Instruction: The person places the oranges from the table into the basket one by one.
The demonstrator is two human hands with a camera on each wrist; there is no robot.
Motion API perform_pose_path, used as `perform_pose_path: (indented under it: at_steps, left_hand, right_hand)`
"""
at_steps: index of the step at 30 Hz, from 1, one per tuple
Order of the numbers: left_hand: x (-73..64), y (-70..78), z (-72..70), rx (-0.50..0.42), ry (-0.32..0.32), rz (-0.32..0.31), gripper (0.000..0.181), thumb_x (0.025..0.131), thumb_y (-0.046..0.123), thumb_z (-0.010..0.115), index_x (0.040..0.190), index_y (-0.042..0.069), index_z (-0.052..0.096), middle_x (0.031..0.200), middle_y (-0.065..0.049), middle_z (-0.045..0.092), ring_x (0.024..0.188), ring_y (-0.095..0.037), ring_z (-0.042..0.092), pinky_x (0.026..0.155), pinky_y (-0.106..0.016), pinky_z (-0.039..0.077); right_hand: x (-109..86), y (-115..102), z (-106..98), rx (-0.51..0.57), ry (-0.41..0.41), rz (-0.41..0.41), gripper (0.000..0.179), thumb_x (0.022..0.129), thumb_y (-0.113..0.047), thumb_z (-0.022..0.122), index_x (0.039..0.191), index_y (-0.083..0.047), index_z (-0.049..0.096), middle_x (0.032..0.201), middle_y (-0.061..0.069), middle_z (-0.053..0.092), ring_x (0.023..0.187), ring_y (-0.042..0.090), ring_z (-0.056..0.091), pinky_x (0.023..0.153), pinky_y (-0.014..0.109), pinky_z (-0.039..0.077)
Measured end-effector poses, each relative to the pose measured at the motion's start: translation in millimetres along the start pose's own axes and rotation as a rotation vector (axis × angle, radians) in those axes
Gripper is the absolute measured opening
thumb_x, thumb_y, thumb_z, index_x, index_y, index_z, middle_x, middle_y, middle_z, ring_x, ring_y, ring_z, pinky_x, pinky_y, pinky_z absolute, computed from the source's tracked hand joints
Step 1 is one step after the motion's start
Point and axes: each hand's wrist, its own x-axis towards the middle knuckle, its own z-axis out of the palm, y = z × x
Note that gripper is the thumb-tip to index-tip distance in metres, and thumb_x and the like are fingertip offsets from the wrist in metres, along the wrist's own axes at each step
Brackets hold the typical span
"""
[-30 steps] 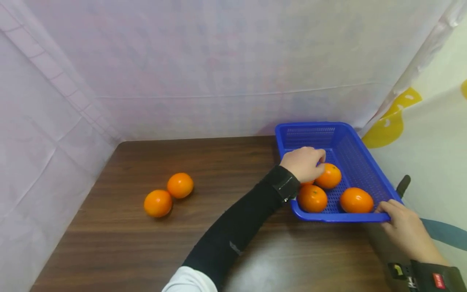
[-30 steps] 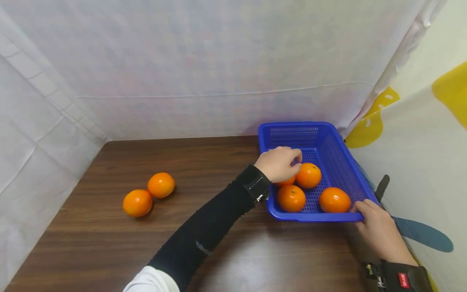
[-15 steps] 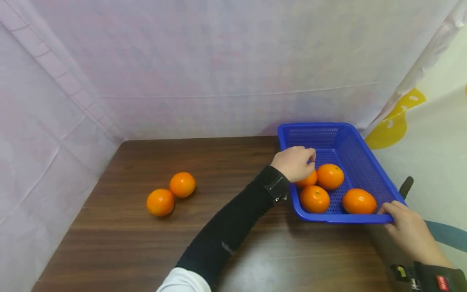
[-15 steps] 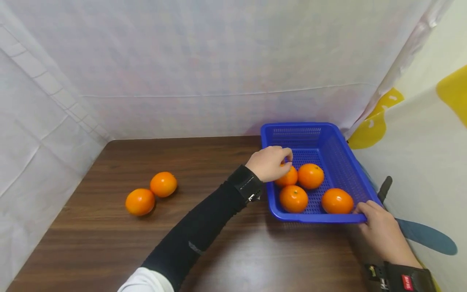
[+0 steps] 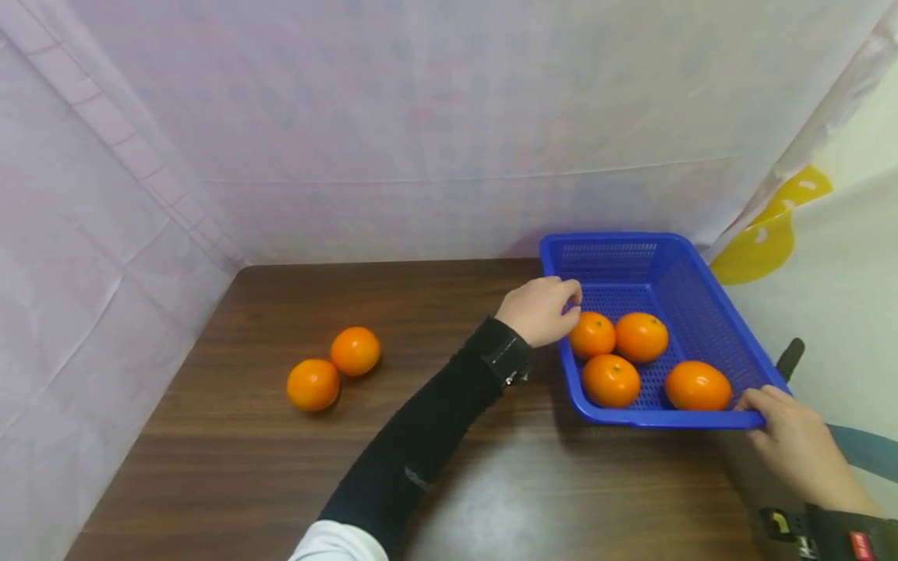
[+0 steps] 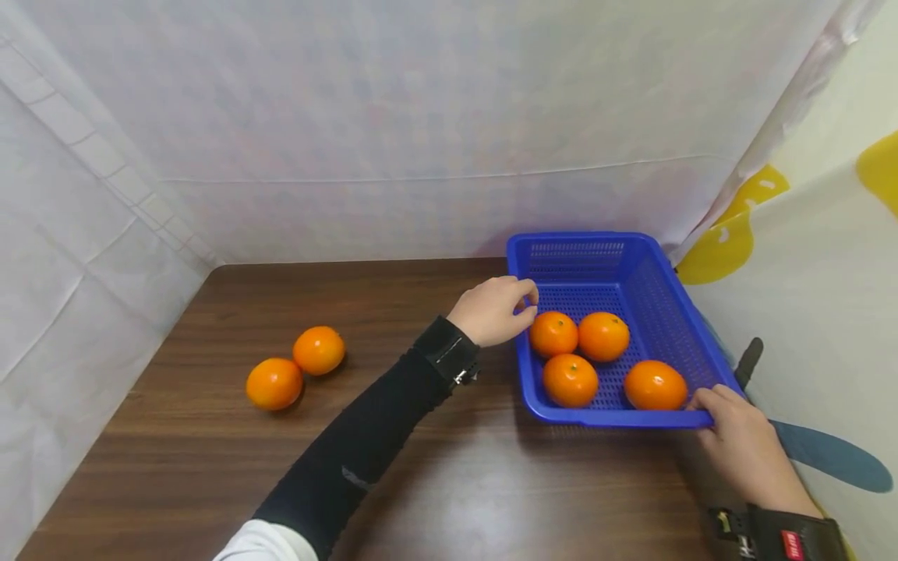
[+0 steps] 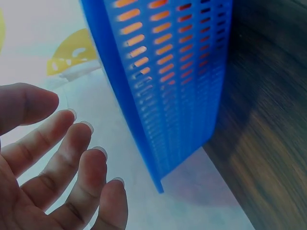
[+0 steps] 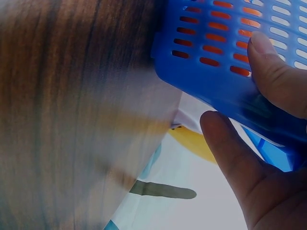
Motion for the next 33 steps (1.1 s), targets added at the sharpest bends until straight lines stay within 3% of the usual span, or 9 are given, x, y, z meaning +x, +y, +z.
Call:
perform_pose_path:
  at_steps: [18, 25, 33]
  left_hand:
    - [-25.3, -28.5, 3.8, -0.006, 0.029, -0.063, 0.014, 0.100, 0.033, 0.057, 0.105, 0.024, 0.065, 0.092, 0.007, 0.060, 0.080, -0.007, 0.056, 0.064, -0.023, 0.047]
    - [-33.7, -37.6, 6.9, -0.002, 0.031, -0.100, 0.015, 0.099, 0.034, 0.057, 0.107, 0.024, 0.066, 0.094, 0.006, 0.062, 0.082, -0.009, 0.058, 0.065, -0.025, 0.048]
    - [-44.3, -48.3, 5.5, -0.007, 0.032, -0.126, 0.015, 0.099, 0.031, 0.057, 0.106, 0.023, 0.067, 0.094, 0.006, 0.063, 0.080, -0.009, 0.058, 0.064, -0.026, 0.048]
  right_hand:
    - [0.5, 1.2, 0.4, -0.005, -0.008, -0.006, 0.032, 0.059, 0.015, 0.072, 0.071, -0.012, 0.059, 0.071, 0.002, 0.053, 0.061, 0.013, 0.043, 0.053, 0.029, 0.033]
    - [-0.8, 1.5, 1.8, -0.002, 0.011, -0.014, 0.033, 0.061, 0.014, 0.075, 0.070, -0.014, 0.059, 0.071, -0.002, 0.052, 0.061, 0.004, 0.038, 0.052, 0.025, 0.031]
    - [-0.4, 2.9, 1.6, -0.001, 0.002, -0.007, 0.031, 0.062, 0.013, 0.072, 0.070, -0.014, 0.059, 0.072, 0.000, 0.053, 0.061, 0.009, 0.041, 0.053, 0.028, 0.032]
